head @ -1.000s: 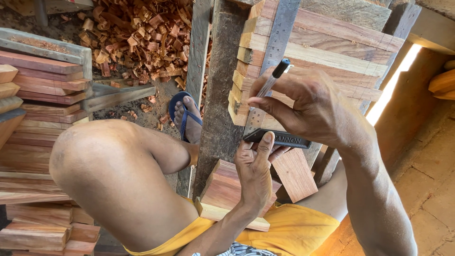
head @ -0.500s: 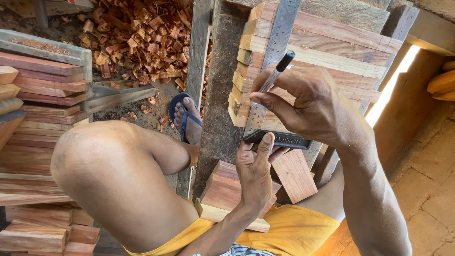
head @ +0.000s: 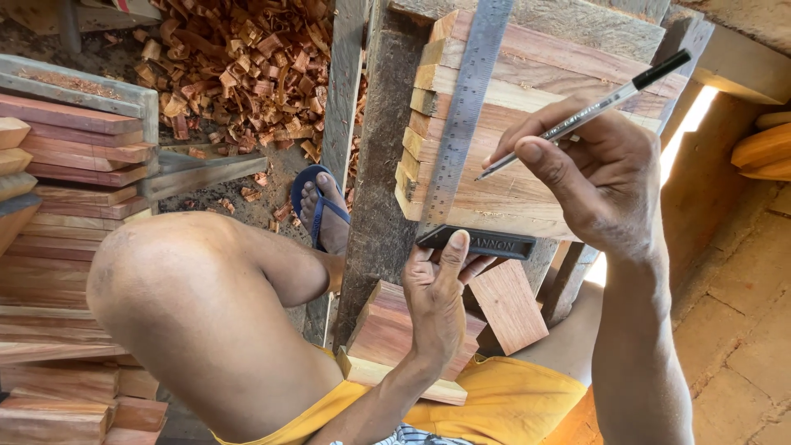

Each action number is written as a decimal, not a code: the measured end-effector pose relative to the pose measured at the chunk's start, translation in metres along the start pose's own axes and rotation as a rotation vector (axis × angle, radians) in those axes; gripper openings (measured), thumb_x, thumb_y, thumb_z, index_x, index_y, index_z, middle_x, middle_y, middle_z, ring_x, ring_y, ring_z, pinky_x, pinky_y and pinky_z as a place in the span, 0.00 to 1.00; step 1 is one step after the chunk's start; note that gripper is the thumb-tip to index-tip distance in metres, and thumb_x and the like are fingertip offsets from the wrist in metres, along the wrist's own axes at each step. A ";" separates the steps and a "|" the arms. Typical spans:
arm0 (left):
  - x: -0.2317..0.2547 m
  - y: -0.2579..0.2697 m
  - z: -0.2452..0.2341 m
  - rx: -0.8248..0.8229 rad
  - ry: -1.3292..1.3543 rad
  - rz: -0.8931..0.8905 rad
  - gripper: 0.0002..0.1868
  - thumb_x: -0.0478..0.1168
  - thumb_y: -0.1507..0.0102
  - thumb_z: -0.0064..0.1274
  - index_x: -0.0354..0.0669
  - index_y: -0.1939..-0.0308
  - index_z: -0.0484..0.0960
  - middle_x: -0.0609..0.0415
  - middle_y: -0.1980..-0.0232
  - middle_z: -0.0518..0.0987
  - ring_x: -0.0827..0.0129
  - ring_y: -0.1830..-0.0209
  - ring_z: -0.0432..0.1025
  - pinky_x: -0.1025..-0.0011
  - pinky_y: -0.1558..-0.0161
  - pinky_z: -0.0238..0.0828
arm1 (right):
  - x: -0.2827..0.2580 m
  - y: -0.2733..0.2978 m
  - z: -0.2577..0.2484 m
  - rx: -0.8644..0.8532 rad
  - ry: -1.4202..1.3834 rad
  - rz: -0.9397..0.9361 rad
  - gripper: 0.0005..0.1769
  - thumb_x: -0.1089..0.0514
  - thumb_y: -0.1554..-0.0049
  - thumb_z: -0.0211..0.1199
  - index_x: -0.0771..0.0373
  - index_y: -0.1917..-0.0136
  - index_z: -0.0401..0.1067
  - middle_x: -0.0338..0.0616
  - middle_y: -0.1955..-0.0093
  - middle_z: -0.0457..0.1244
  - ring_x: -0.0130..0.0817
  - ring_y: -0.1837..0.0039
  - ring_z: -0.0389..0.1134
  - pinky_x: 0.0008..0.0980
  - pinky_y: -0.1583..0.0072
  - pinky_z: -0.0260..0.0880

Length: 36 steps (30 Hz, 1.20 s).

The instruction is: The recorder is measuring and marking small blocks of wood using a square ruler and a pen.

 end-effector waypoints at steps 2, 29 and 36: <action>0.005 -0.001 -0.001 0.008 -0.021 -0.010 0.14 0.40 0.30 0.53 0.35 0.45 0.77 0.51 0.50 0.81 0.69 0.52 0.79 0.60 0.45 0.81 | 0.001 0.002 -0.002 0.034 0.003 -0.003 0.07 0.63 0.28 0.61 0.71 0.44 0.72 0.50 0.50 0.70 0.31 0.46 0.74 0.33 0.41 0.80; 0.010 -0.003 -0.006 -0.024 -0.017 0.006 0.17 0.42 0.30 0.53 0.33 0.43 0.75 0.49 0.48 0.80 0.69 0.49 0.78 0.60 0.43 0.81 | 0.005 0.003 0.022 0.022 -0.027 0.036 0.06 0.63 0.33 0.63 0.67 0.43 0.74 0.45 0.45 0.70 0.26 0.45 0.73 0.27 0.42 0.78; 0.013 -0.003 -0.004 -0.015 -0.014 -0.003 0.19 0.43 0.31 0.54 0.34 0.41 0.75 0.49 0.47 0.80 0.69 0.49 0.78 0.61 0.43 0.81 | -0.011 -0.010 0.042 -0.048 0.208 0.062 0.05 0.62 0.34 0.65 0.66 0.46 0.77 0.42 0.48 0.71 0.26 0.44 0.71 0.28 0.40 0.74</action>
Point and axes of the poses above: each hand's wrist, its own y-axis away from the middle knuckle, its own z-axis out of the palm, x = y × z, the point moved 6 cm from there along -y, towards the middle knuckle
